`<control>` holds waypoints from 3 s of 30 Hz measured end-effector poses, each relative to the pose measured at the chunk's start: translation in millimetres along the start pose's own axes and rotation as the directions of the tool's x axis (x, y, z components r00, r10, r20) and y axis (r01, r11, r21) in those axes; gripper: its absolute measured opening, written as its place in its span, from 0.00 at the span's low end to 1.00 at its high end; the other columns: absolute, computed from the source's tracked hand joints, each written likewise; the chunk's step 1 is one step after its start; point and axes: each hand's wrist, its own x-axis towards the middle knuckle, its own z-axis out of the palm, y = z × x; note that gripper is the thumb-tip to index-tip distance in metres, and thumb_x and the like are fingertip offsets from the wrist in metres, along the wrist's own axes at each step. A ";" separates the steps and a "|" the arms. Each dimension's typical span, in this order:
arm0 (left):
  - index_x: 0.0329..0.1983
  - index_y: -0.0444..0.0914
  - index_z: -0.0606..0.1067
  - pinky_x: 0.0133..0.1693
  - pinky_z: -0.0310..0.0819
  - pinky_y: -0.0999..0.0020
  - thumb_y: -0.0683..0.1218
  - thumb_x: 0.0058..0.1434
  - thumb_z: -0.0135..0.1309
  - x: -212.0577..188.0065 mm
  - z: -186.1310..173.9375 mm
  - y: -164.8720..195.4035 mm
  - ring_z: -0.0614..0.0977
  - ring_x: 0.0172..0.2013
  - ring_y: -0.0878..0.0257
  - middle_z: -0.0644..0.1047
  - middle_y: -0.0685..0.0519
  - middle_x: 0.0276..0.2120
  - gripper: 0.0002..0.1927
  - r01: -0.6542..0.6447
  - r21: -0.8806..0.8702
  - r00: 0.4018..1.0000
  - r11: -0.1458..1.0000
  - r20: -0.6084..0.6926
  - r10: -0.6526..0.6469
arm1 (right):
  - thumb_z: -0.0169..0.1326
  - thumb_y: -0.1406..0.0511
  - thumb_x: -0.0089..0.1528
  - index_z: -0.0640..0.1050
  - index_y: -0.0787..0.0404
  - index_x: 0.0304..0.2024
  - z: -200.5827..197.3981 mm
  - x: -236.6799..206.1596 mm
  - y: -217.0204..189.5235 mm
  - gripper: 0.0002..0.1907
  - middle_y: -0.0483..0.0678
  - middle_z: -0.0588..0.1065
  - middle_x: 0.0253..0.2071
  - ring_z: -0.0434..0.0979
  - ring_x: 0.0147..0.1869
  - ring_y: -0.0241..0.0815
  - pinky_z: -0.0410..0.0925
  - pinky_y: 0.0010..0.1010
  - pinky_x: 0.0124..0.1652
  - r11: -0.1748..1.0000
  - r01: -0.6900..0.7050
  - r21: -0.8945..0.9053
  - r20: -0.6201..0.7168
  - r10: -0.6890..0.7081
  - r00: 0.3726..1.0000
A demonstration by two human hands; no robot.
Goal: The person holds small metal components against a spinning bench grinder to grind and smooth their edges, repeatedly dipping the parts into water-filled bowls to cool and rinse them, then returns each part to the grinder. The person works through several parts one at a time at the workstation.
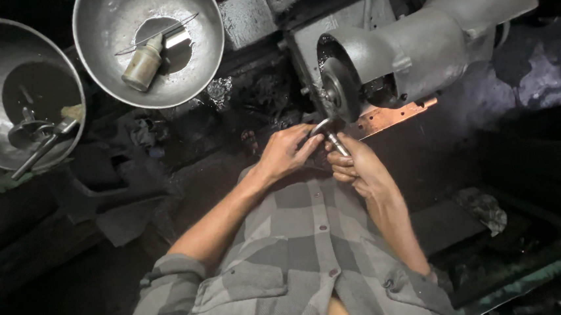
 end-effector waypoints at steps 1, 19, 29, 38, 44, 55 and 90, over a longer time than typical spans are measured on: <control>0.46 0.36 0.79 0.35 0.76 0.56 0.50 0.68 0.55 3.2 -0.6 0.5 0.83 0.34 0.46 0.80 0.43 0.35 0.13 0.008 0.039 1.000 0.999 0.013 -0.008 | 0.36 0.55 0.73 0.71 0.61 0.39 -2.5 1.2 0.3 0.19 0.33 0.54 0.15 0.46 0.13 0.25 0.45 0.21 0.16 1.000 -0.005 0.003 0.004 0.005 1.000; 0.40 0.36 0.80 0.36 0.79 0.58 0.48 0.61 0.64 14.9 -3.9 25.8 0.84 0.33 0.50 0.81 0.46 0.33 0.11 -0.270 0.095 0.962 0.958 0.073 0.264 | 0.36 0.54 0.72 0.72 0.58 0.39 -10.0 -25.9 11.5 0.19 0.36 0.59 0.16 0.52 0.15 0.28 0.48 0.23 0.17 0.975 0.094 -0.200 -0.133 -0.122 0.983; 0.47 0.32 0.79 0.45 0.79 0.66 0.41 0.67 0.58 -5.9 6.4 -7.8 0.86 0.41 0.58 0.83 0.46 0.42 0.09 -0.033 -0.124 0.993 0.992 -0.118 0.019 | 0.36 0.54 0.74 0.70 0.60 0.40 -3.4 11.7 9.8 0.19 0.33 0.55 0.15 0.47 0.13 0.25 0.44 0.20 0.16 0.985 -0.041 0.166 0.150 0.016 0.989; 0.41 0.37 0.81 0.28 0.74 0.60 0.49 0.67 0.56 28.3 6.7 1.8 0.81 0.25 0.52 0.80 0.46 0.30 0.11 -0.053 0.193 0.998 0.980 -0.009 0.055 | 0.36 0.56 0.74 0.70 0.61 0.39 -19.0 19.4 11.8 0.18 0.33 0.55 0.16 0.48 0.13 0.23 0.45 0.20 0.16 0.982 -0.014 0.188 0.166 -0.018 0.986; 0.35 0.37 0.80 0.29 0.74 0.59 0.50 0.66 0.57 34.7 2.4 6.9 0.81 0.25 0.51 0.79 0.46 0.26 0.11 -0.031 0.252 1.000 0.967 0.005 0.030 | 0.36 0.56 0.74 0.70 0.60 0.38 -21.7 25.8 23.1 0.18 0.33 0.56 0.17 0.49 0.14 0.23 0.46 0.19 0.15 0.969 0.003 0.245 0.185 -0.050 0.981; 0.48 0.32 0.79 0.39 0.77 0.68 0.45 0.65 0.61 -3.1 -7.3 -7.3 0.83 0.37 0.61 0.82 0.46 0.40 0.13 -0.015 -0.123 1.000 0.992 0.020 0.018 | 0.34 0.54 0.73 0.68 0.59 0.34 -6.5 18.7 28.3 0.21 0.36 0.56 0.15 0.48 0.12 0.28 0.46 0.23 0.13 0.993 0.096 -0.076 0.029 -0.094 0.995; 0.49 0.38 0.80 0.33 0.70 0.78 0.54 0.74 0.48 -52.0 56.7 -25.9 0.76 0.32 0.75 0.80 0.61 0.34 0.17 0.490 -0.704 0.815 0.514 0.161 -0.556 | 0.46 0.60 0.69 0.79 0.65 0.42 -60.1 -62.1 -13.5 0.16 0.43 0.74 0.21 0.73 0.24 0.32 0.69 0.25 0.28 0.495 0.277 -0.823 0.218 -0.176 0.960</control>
